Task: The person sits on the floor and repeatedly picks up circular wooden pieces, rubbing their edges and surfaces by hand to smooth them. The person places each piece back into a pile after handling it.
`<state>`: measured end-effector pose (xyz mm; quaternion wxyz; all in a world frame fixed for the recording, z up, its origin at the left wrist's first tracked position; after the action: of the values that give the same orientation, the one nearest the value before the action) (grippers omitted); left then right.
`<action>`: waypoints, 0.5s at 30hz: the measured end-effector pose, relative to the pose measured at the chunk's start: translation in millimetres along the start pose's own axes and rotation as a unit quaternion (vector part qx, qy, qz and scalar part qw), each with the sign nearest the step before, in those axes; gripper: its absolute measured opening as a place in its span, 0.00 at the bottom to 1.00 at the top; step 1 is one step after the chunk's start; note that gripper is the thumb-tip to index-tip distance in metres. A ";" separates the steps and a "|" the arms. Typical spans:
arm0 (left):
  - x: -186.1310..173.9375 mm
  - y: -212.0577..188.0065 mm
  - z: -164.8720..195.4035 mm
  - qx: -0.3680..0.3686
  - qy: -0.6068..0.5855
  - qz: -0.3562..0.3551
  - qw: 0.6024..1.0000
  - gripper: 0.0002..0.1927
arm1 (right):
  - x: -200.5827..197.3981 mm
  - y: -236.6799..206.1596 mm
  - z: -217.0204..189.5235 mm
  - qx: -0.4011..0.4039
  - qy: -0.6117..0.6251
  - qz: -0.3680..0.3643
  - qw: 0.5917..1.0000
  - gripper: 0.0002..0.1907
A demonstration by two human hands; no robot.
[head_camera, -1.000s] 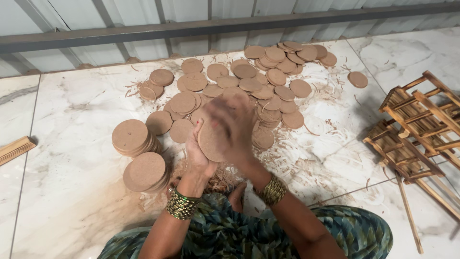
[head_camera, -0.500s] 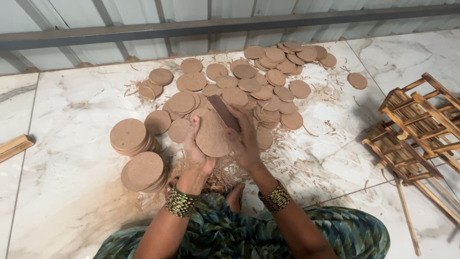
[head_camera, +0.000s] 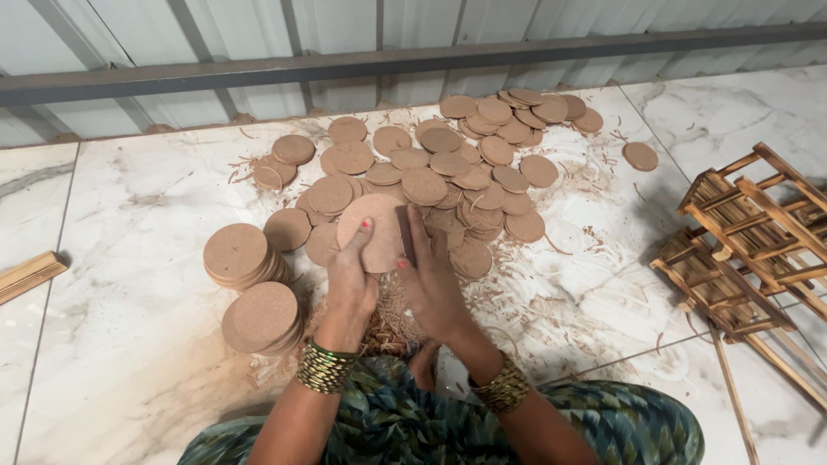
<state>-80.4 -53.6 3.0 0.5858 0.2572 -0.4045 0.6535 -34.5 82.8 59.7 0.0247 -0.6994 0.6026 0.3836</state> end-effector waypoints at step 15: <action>32.5 -42.3 -7.4 0.143 0.349 -0.125 0.918 0.14 | -25.6 22.8 28.7 0.070 -0.077 0.065 0.992 0.28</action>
<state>-44.1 -29.8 34.9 0.7237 0.1422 -0.0411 0.6740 -68.2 111.9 63.7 0.0948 -0.6239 0.6682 0.3941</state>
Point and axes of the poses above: each hand's wrist, its own y-axis towards the middle knuckle, its own x-axis out of the palm, z = x × y, the point moved 4 cm from there along y, towards the middle knuckle, and after that the axes turned 6 degrees about -x, right-handed, at the moved point
